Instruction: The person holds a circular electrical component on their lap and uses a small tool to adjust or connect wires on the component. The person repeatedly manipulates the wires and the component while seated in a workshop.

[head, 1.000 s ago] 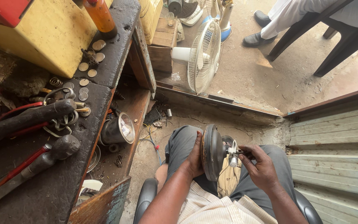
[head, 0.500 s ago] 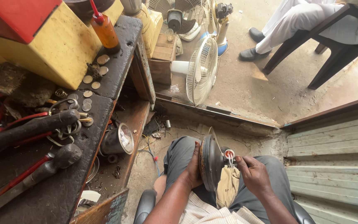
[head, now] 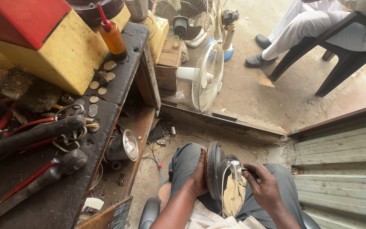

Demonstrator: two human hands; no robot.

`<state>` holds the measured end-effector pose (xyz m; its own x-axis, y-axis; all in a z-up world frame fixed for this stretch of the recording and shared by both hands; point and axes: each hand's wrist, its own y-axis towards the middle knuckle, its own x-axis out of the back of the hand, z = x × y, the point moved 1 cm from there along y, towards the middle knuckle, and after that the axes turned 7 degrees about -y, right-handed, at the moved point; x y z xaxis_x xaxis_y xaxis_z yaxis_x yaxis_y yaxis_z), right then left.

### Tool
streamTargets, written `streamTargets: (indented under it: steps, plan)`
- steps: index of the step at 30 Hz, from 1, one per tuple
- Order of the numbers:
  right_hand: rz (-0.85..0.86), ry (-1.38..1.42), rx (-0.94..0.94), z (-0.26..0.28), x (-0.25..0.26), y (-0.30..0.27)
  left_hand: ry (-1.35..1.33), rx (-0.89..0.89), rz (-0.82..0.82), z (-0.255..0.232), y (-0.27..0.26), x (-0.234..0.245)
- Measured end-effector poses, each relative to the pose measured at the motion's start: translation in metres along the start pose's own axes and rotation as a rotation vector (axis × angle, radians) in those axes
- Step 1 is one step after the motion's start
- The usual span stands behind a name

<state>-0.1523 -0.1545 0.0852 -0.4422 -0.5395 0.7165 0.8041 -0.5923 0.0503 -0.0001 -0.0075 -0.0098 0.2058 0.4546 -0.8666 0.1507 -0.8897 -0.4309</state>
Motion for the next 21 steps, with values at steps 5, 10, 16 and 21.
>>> streamTargets:
  steps: [5,10,16,21]
  plan:
    - [0.065,-0.068,-0.103,0.007,0.003,0.005,0.008,-0.021,0.006,-0.001,-0.001,-0.001]
    - [0.044,-0.192,-0.111,-0.002,0.000,0.013,0.005,-0.028,0.033,0.000,-0.003,-0.005]
    - [0.089,-0.129,-0.266,-0.019,-0.006,0.006,0.042,-0.035,0.053,-0.001,-0.005,-0.006]
    - [0.035,0.139,-0.065,-0.008,-0.004,-0.003,0.004,-0.036,0.062,0.000,-0.003,-0.004]
